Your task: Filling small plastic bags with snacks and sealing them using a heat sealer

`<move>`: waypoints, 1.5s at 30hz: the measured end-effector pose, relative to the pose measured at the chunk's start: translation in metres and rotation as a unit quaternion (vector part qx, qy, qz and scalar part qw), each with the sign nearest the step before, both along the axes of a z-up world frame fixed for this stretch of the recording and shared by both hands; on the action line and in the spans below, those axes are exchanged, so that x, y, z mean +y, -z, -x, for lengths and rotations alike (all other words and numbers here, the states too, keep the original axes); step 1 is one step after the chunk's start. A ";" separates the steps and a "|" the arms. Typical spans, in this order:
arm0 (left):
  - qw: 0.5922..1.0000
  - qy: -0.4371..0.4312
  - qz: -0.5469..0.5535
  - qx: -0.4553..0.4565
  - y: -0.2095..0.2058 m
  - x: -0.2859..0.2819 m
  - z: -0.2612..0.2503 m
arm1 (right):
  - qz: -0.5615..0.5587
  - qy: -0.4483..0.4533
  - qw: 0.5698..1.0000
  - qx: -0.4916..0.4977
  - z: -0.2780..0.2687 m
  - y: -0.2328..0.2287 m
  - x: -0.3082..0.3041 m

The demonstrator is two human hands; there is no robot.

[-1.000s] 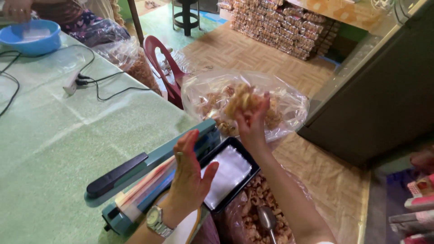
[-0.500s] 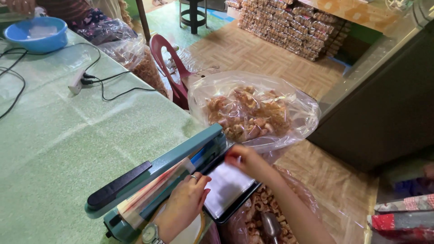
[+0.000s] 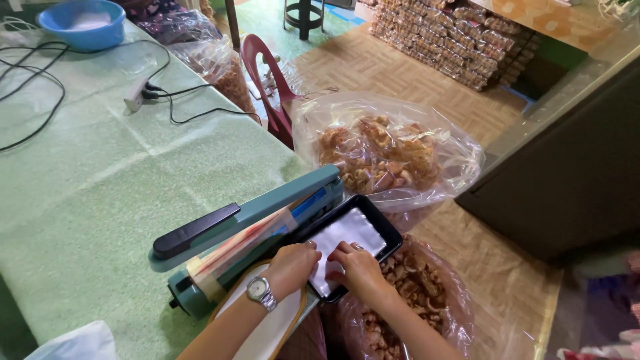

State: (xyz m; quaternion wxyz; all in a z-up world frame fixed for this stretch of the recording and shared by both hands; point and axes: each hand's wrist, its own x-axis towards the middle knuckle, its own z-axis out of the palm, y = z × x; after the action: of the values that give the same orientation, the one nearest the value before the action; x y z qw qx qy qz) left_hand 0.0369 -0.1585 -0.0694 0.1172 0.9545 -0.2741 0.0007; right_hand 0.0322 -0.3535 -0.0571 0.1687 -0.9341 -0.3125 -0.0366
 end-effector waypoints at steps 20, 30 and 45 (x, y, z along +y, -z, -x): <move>0.978 -0.026 0.161 -0.127 -0.018 -0.002 -0.015 | -0.236 -0.003 0.972 0.002 -0.016 -0.020 -0.029; 0.976 0.013 0.196 -0.092 -0.054 -0.008 -0.011 | -0.114 -0.007 0.975 -0.191 -0.003 -0.052 -0.035; 0.929 0.135 0.339 0.061 -0.111 -0.086 0.045 | -0.237 -0.009 0.955 -0.175 0.064 -0.090 -0.121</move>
State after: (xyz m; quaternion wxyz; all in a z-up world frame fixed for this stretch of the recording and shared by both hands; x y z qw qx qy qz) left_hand -0.0079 -0.2450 0.0415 0.4494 0.8102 -0.3759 0.0191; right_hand -0.0314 -0.4749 0.0327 0.3286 -0.8432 -0.3279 -0.2711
